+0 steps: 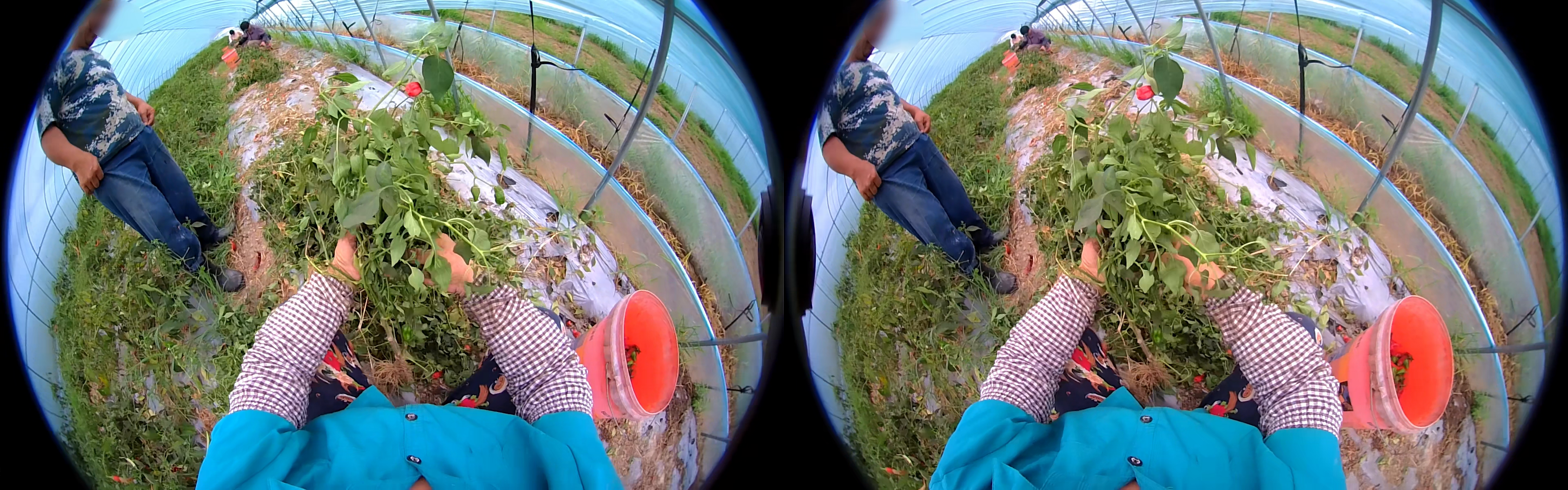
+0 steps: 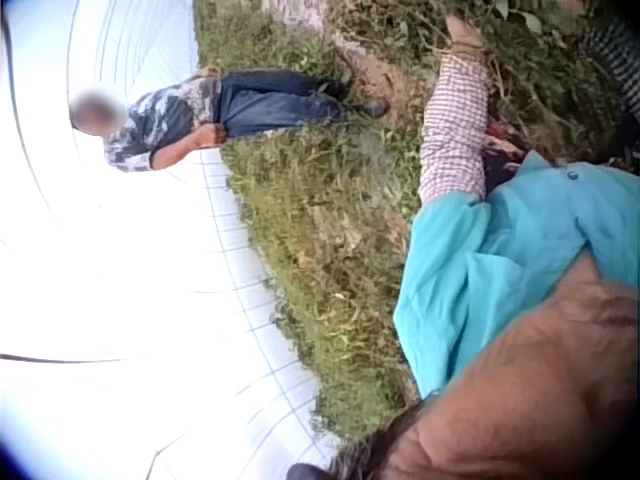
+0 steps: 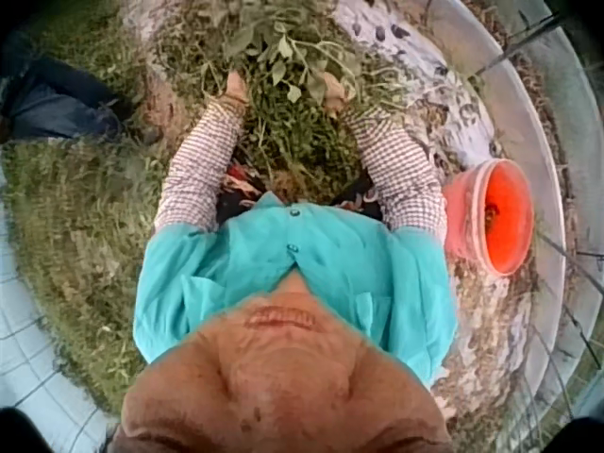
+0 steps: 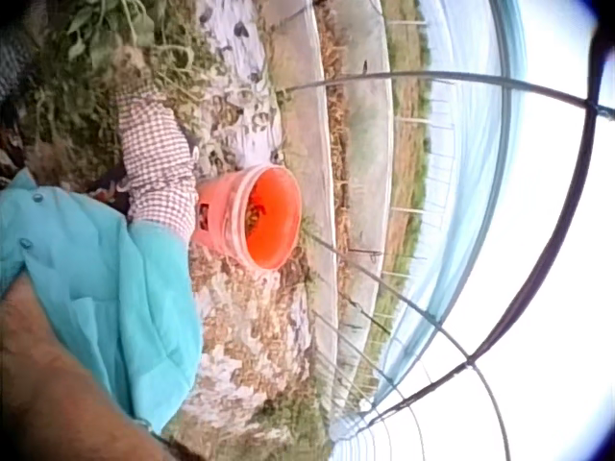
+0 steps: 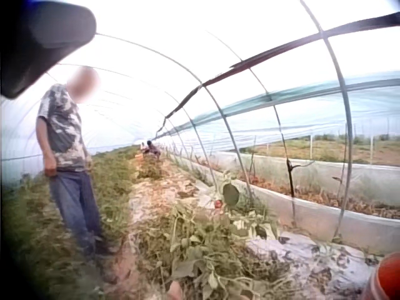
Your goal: The person harvests peppers by hand, pulling plants from the soil and picking individual peppers from the branches. The harvested peppers are placed into a red bucket on the ground.
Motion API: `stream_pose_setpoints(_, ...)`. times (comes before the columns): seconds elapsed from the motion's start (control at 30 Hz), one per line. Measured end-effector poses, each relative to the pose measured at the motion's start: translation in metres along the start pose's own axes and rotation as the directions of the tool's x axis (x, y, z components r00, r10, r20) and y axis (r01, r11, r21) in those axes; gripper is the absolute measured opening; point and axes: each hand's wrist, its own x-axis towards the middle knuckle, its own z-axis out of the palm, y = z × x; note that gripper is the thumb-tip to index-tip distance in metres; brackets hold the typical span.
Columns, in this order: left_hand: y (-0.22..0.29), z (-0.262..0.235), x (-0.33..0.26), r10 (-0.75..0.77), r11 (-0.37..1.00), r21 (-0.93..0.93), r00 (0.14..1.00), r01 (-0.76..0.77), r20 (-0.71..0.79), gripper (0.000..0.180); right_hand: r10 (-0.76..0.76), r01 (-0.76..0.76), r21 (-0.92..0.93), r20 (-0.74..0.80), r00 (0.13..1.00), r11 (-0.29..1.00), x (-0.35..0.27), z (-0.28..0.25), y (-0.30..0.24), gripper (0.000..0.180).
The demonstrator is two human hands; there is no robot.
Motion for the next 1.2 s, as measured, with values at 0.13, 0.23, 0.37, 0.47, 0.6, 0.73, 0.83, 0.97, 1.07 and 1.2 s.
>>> stream_pose_setpoints(0.13, -0.001, -0.002, 0.005, 0.013, 0.985, -0.173, 0.999, -0.003, 0.052, 0.047, 0.196, -0.299, -0.586, -0.234, 0.952, 0.753, 0.002, -0.001, -0.025, 0.052)
stream_pose_setpoints(0.23, 0.001, -0.028, 0.013, 0.011, 0.986, -0.162, 0.961, 0.035, 0.275, 0.051, 0.117, -0.136, -0.617, -0.071, 0.991, 0.775, 0.012, 0.023, -0.038, 0.049)
stream_pose_setpoints(0.37, 0.001, -0.016, 0.003, 0.017, 0.995, -0.096, 1.0, -0.015, 0.014, 0.049, -0.147, -0.107, -0.71, -0.286, 0.947, 0.696, 0.045, 0.102, -0.037, 0.027)
stream_pose_setpoints(0.47, 0.0, -0.026, 0.012, 0.026, 0.997, -0.07, 0.996, -0.02, 0.083, 0.057, -0.127, -0.452, -0.741, -0.577, 0.807, 0.496, 0.051, 0.125, -0.049, 0.024)
stream_pose_setpoints(0.6, -0.005, -0.024, 0.009, -0.024, 0.987, -0.152, 0.986, 0.049, 0.162, 0.053, -0.379, -0.217, -0.976, -0.207, 0.902, 0.016, 0.05, 0.118, -0.049, 0.023)
stream_pose_setpoints(0.73, 0.004, -0.029, 0.002, -0.003, 0.992, -0.128, 0.989, 0.022, 0.149, 0.052, -0.424, -0.213, -0.964, -0.129, 0.897, -0.157, 0.052, 0.12, -0.051, 0.022)
stream_pose_setpoints(0.83, 0.013, -0.037, -0.01, 0.031, 0.993, -0.114, 0.992, -0.017, 0.121, 0.052, -0.63, -0.09, -0.956, -0.254, 0.734, 0.281, 0.042, 0.101, -0.07, 0.015)
stream_pose_setpoints(0.97, 0.02, -0.045, -0.016, 0.057, 0.993, -0.111, 0.992, -0.044, 0.114, 0.051, -0.497, 0.128, -0.563, -0.572, 0.653, 0.816, 0.023, 0.098, -0.101, 0.013)
stream_pose_setpoints(1.07, 0.025, -0.05, -0.02, 0.078, 0.992, -0.104, 0.991, -0.067, 0.111, 0.051, -0.362, 0.087, -0.415, -0.648, 0.67, 0.905, 0.028, 0.104, -0.092, 0.012)
stream_pose_setpoints(1.2, 0.025, -0.05, -0.02, 0.082, 0.993, -0.094, 0.99, -0.071, 0.114, 0.05, -0.232, -0.106, -0.467, -0.609, 0.759, 0.878, 0.036, 0.118, -0.08, 0.02)
